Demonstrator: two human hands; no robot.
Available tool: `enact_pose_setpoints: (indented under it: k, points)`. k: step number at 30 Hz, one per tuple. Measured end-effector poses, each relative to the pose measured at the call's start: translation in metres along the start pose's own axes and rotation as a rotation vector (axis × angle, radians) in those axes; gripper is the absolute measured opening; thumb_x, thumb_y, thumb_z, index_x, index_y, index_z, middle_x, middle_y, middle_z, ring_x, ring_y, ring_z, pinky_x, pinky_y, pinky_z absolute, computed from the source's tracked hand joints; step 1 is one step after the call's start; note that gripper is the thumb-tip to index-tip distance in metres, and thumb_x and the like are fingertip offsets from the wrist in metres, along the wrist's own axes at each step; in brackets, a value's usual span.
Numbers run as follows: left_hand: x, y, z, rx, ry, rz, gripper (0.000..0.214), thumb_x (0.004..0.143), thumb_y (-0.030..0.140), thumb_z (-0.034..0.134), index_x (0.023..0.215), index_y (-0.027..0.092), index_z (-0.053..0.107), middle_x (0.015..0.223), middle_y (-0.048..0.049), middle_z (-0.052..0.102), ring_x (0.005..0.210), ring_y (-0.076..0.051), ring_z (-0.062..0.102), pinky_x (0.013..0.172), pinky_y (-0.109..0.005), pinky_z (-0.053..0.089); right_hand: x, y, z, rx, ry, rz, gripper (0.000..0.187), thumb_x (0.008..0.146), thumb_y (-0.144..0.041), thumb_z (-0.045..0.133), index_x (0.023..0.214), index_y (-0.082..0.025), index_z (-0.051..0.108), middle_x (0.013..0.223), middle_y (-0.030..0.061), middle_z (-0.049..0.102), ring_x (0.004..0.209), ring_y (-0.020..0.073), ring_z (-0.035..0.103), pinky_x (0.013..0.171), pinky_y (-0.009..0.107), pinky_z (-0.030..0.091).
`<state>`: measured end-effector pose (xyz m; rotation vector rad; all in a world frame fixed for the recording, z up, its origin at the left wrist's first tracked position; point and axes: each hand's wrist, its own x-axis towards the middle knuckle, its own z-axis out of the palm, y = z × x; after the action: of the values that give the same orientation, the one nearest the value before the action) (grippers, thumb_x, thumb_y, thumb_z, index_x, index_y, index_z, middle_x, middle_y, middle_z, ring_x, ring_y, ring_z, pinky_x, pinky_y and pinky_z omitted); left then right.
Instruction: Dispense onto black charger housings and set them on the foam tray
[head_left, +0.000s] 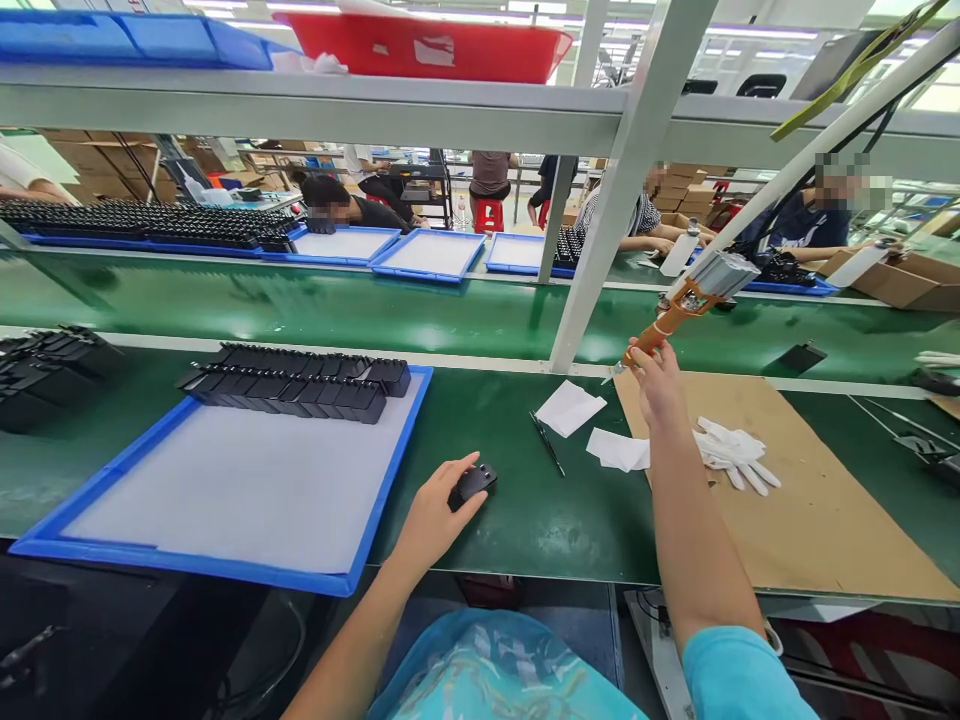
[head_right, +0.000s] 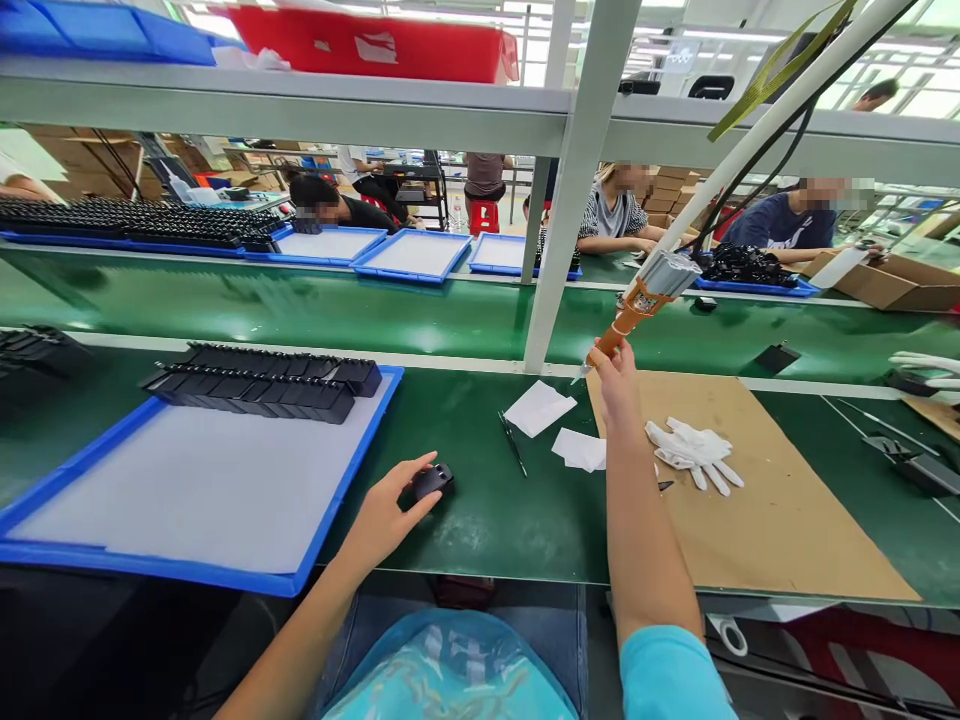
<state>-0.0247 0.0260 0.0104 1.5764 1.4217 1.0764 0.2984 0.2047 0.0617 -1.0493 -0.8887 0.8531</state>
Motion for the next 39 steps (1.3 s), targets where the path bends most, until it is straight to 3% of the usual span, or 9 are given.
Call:
enact_pose_setpoints:
  k: [5, 10, 14, 18, 22, 27, 33, 39]
  points:
    - [0.000, -0.014, 0.003, -0.082, 0.057, -0.098, 0.038, 0.080, 0.037, 0.067, 0.117, 0.028, 0.064, 0.109, -0.0048, 0.069, 0.102, -0.022, 0.062, 0.088, -0.033, 0.045, -0.027, -0.002, 0.019, 0.071, -0.051, -0.046, 0.064, 0.065, -0.037, 0.074, 0.120, -0.028, 0.042, 0.096, -0.0026, 0.064, 0.085, 0.0121, 0.063, 0.081, 0.030, 0.049]
    - [0.007, -0.025, 0.007, -0.224, 0.002, -0.141, 0.039, 0.085, 0.040, 0.060, 0.120, 0.024, 0.061, 0.117, -0.0091, 0.067, 0.103, -0.023, 0.063, 0.086, -0.034, 0.048, -0.080, -0.010, 0.050, 0.061, -0.167, -0.045, 0.040, 0.075, -0.044, 0.067, 0.107, -0.027, 0.050, 0.096, -0.0021, 0.063, 0.069, 0.0083, 0.059, 0.068, 0.025, 0.049]
    - [-0.001, -0.023, 0.009, 0.009, 0.053, 0.040, 0.030, 0.091, 0.038, 0.051, 0.112, 0.025, 0.068, 0.131, -0.0071, 0.060, 0.117, -0.024, 0.057, 0.099, -0.038, 0.044, -0.128, -0.022, 0.074, 0.184, -0.332, -0.095, 0.035, 0.086, -0.047, 0.054, 0.116, -0.030, 0.047, 0.101, -0.0008, 0.060, 0.052, 0.0064, 0.050, 0.052, 0.025, 0.044]
    - [-0.007, -0.028, 0.016, 0.345, 0.120, 0.169, 0.046, 0.079, 0.037, 0.069, 0.122, 0.026, 0.060, 0.118, -0.0056, 0.067, 0.106, -0.024, 0.061, 0.093, -0.040, 0.049, -0.158, -0.031, 0.091, 0.387, -0.372, -0.097, 0.035, 0.086, -0.052, 0.053, 0.112, -0.029, 0.051, 0.095, -0.0002, 0.059, 0.046, 0.0062, 0.047, 0.046, 0.025, 0.038]
    - [-0.007, -0.031, 0.025, 0.499, 0.196, 0.176, 0.034, 0.080, 0.036, 0.069, 0.110, 0.022, 0.064, 0.101, -0.0054, 0.071, 0.092, -0.024, 0.066, 0.080, -0.036, 0.053, -0.170, -0.037, 0.102, 0.507, -0.355, -0.058, 0.043, 0.082, -0.063, 0.051, 0.106, -0.028, 0.054, 0.091, -0.0008, 0.059, 0.042, 0.0059, 0.045, 0.043, 0.026, 0.037]
    - [-0.010, -0.015, 0.026, 0.459, 0.200, 0.219, 0.033, 0.083, 0.034, 0.066, 0.114, 0.024, 0.059, 0.095, -0.0005, 0.073, 0.075, -0.017, 0.068, 0.067, -0.026, 0.051, -0.175, -0.042, 0.108, 0.548, -0.335, -0.009, 0.051, 0.080, -0.071, 0.044, 0.106, -0.028, 0.053, 0.088, -0.0011, 0.060, 0.040, 0.0064, 0.044, 0.041, 0.026, 0.037]
    - [-0.009, 0.001, 0.021, 0.378, 0.225, 0.301, 0.027, 0.080, 0.031, 0.068, 0.104, 0.022, 0.060, 0.089, -0.0004, 0.070, 0.073, -0.014, 0.065, 0.065, -0.024, 0.050, -0.177, -0.043, 0.109, 0.548, -0.332, -0.012, 0.052, 0.080, -0.072, 0.044, 0.103, -0.027, 0.055, 0.090, -0.0004, 0.061, 0.038, 0.0055, 0.045, 0.040, 0.025, 0.036]
    - [-0.011, 0.010, 0.019, 0.351, 0.209, 0.305, 0.026, 0.079, 0.028, 0.067, 0.103, 0.022, 0.059, 0.087, -0.0010, 0.068, 0.072, -0.015, 0.064, 0.064, -0.025, 0.049, -0.178, -0.043, 0.109, 0.531, -0.308, -0.032, 0.046, 0.082, -0.071, 0.043, 0.084, -0.025, 0.050, 0.089, -0.0022, 0.059, 0.037, 0.0046, 0.044, 0.039, 0.024, 0.037]
